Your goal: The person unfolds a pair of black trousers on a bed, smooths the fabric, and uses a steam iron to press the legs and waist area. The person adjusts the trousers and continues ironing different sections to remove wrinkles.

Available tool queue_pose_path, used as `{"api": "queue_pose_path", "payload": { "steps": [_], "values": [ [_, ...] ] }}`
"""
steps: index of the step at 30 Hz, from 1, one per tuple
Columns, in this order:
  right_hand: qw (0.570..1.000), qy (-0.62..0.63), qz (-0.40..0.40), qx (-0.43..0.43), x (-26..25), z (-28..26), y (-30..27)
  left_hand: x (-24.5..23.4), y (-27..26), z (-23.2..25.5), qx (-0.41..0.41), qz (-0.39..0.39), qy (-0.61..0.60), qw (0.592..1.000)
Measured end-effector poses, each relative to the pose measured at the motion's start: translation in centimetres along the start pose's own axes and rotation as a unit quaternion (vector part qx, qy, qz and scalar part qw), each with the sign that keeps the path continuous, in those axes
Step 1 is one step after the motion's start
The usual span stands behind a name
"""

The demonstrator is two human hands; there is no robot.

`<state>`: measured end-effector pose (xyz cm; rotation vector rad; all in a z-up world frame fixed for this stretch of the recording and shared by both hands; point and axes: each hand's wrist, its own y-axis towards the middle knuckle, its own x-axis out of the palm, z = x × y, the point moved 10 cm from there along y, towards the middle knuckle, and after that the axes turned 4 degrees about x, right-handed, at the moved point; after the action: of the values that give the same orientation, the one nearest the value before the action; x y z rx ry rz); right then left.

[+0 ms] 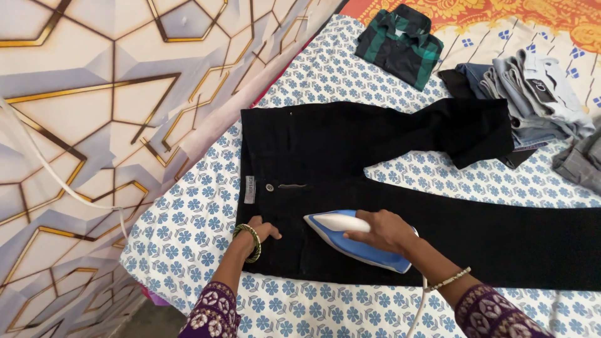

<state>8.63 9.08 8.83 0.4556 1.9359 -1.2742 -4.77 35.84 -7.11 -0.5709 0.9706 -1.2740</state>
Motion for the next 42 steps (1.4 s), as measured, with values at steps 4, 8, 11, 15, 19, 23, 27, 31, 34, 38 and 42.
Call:
{"api": "queue_pose_path", "payload": {
  "steps": [4,8,11,15,19,23,27,31,34,38,42],
  "values": [
    [0.999,-0.018,0.004,-0.046,-0.1,-1.3,0.1,0.1,2.3,-0.4,0.008,0.009,0.032,0.999],
    [0.996,-0.03,0.015,-0.081,0.2,-2.6,0.0,-1.1,2.7,0.3,0.053,0.067,0.078,0.993],
    [0.997,-0.028,0.031,-0.06,-0.3,-3.4,0.1,-1.7,0.2,0.7,0.068,0.056,0.025,0.996],
    [0.997,0.055,0.008,0.049,-0.7,-3.3,0.5,-2.2,-2.4,2.2,0.02,0.093,0.079,0.992],
    [0.999,-0.005,-0.017,-0.05,0.2,-5.3,0.2,-2.0,-2.8,2.8,0.041,0.097,0.088,0.991],
    [0.986,-0.106,-0.046,-0.118,1.7,-6.8,0.2,-3.1,-1.8,1.0,0.074,0.079,0.027,0.994],
    [0.998,-0.056,-0.016,-0.02,1.2,-6.8,0.7,-3.3,-0.3,-0.4,0.059,0.072,0.012,0.996],
    [0.999,-0.045,-0.009,-0.024,1.4,-8.1,0.2,-4.2,1.1,-1.3,0.04,0.092,0.042,0.994],
    [0.999,-0.033,-0.024,-0.032,1.4,-9.1,0.0,-5.1,0.6,-1.4,0.041,0.103,0.078,0.991],
    [0.99,-0.055,-0.024,-0.129,1.7,-12.1,-0.8,-5.7,-2.3,0.0,0.085,0.166,0.17,0.968],
    [0.986,-0.085,-0.067,-0.124,2.9,-12.5,-0.9,-4.8,-5.0,0.0,0.059,0.186,0.264,0.945]
  ]
}}
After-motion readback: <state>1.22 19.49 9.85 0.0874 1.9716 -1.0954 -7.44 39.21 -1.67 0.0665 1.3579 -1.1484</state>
